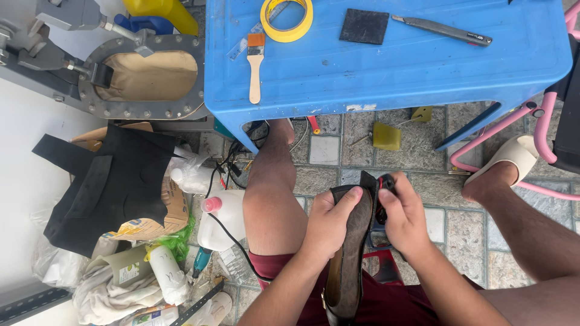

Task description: The person uses a heat gun to warm a shoe sole, then applies a black rubber patch to the bottom. They use a utility knife to trim the patch and a sanding block to smooth the edges, completing the repair on one shoe.

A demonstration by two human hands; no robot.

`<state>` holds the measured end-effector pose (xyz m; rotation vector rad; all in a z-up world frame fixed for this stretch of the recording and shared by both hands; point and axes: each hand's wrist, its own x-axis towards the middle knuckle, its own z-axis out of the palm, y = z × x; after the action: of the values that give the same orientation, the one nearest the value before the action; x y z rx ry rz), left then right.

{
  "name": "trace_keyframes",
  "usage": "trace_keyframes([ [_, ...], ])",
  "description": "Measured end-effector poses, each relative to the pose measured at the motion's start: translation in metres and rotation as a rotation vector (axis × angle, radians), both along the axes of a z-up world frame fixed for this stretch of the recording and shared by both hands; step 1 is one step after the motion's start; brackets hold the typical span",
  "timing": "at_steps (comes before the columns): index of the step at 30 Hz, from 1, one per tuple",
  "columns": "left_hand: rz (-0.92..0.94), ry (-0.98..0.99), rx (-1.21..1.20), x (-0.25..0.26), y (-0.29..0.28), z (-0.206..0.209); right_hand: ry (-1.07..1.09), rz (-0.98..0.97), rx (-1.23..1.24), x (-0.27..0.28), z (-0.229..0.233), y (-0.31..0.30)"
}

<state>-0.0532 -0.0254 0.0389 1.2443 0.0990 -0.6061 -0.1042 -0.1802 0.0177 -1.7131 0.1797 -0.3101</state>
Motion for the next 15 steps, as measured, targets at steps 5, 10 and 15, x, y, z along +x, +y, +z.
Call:
trace_keyframes([
  [5, 0.055, 0.119, -0.08, 0.0, -0.005, -0.013, 0.065, 0.047, -0.176, -0.007, -0.001, -0.005],
  [10, 0.051, 0.228, -0.062, 0.003, -0.005, -0.018, -0.063, 0.182, -0.434, -0.001, 0.007, -0.02],
  [15, 0.01, 0.399, -0.045, 0.018, 0.001, -0.019, -0.297, 0.334, -0.617, 0.005, 0.009, -0.024],
])
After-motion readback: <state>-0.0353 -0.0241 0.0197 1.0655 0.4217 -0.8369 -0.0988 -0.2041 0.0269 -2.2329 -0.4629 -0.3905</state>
